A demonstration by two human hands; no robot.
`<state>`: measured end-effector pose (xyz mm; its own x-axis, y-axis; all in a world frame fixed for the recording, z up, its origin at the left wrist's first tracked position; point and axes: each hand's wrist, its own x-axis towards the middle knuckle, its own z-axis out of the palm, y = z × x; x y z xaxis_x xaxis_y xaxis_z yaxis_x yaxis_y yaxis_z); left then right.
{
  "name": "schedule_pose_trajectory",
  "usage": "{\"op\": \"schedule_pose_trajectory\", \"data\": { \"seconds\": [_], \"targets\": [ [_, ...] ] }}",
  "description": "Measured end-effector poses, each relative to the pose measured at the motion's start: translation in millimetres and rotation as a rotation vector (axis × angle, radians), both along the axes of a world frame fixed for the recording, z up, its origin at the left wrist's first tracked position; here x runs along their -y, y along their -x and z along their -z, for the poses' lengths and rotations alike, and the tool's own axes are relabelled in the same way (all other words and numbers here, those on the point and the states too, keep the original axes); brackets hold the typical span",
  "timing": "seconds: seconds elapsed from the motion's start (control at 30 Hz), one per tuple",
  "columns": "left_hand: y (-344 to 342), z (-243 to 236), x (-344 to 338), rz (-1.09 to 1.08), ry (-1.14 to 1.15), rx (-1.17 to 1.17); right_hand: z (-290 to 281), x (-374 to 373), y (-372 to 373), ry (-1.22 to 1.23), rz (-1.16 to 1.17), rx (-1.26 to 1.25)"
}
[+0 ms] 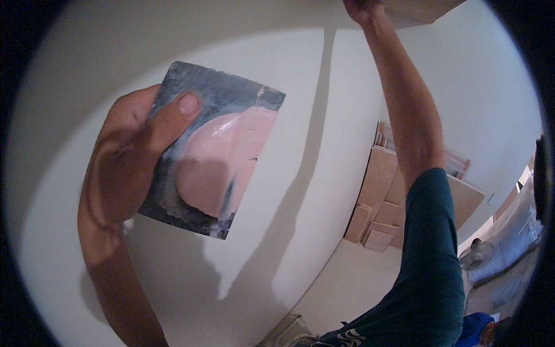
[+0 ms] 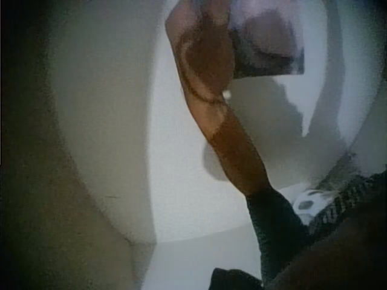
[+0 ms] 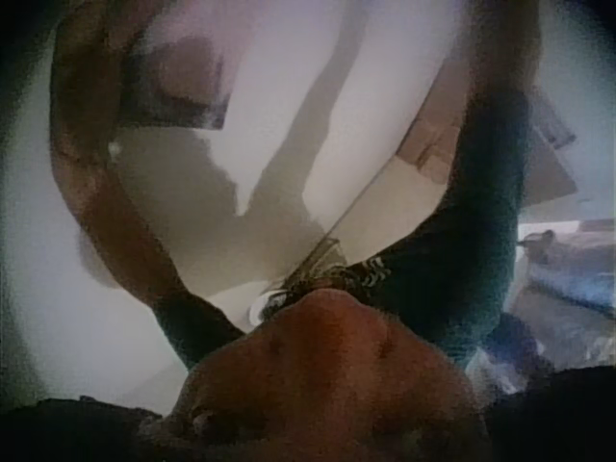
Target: The person scoops pink wall compound from a container onto a trowel and applies it to the wall near the ceiling. The person repeatedly spreads and smooths the compound along the upper wall and ceiling junction using a trowel.
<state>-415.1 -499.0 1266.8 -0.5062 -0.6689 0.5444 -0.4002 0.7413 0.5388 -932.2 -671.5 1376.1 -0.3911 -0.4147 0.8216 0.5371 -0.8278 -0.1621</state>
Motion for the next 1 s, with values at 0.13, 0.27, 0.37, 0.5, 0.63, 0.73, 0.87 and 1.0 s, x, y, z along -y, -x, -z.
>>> {"op": "schedule_pose_trajectory", "data": {
  "seconds": [0.13,0.27,0.37,0.5,0.63,0.73,0.87,1.0],
  "targets": [
    [-5.2,1.0,-6.9,-0.119,0.039,0.005,30.6,10.2,-16.1,-0.06,-0.097,0.004],
    [1.3,-0.5,-11.0,-0.039,0.024,-0.065,13.2,-9.5,79.0,-0.178,-0.128,-0.057],
    [-4.1,1.7,-10.9,-0.068,0.001,-0.061,-9.0,-3.9,97.9,-0.33,-0.202,-0.125],
    [-4.4,8.5,-14.2,-0.127,-0.024,-0.184,-32.0,-6.5,79.9,-0.287,-0.235,-0.207],
    [-2.5,1.8,-24.3,-0.135,-0.056,-0.114,-36.3,-8.5,53.0,-0.167,-0.217,-0.254],
    [-8.2,3.3,-21.8,-0.172,-0.022,-0.127,-41.9,-8.8,43.2,-0.081,-0.185,-0.236],
    [-3.7,5.3,-13.3,-0.097,-0.031,-0.143,-44.1,-2.7,53.4,-0.007,-0.128,-0.167],
    [-6.3,3.5,-10.6,-0.026,-0.057,-0.086,-40.6,16.8,46.7,0.043,-0.097,-0.083]
  ]
}}
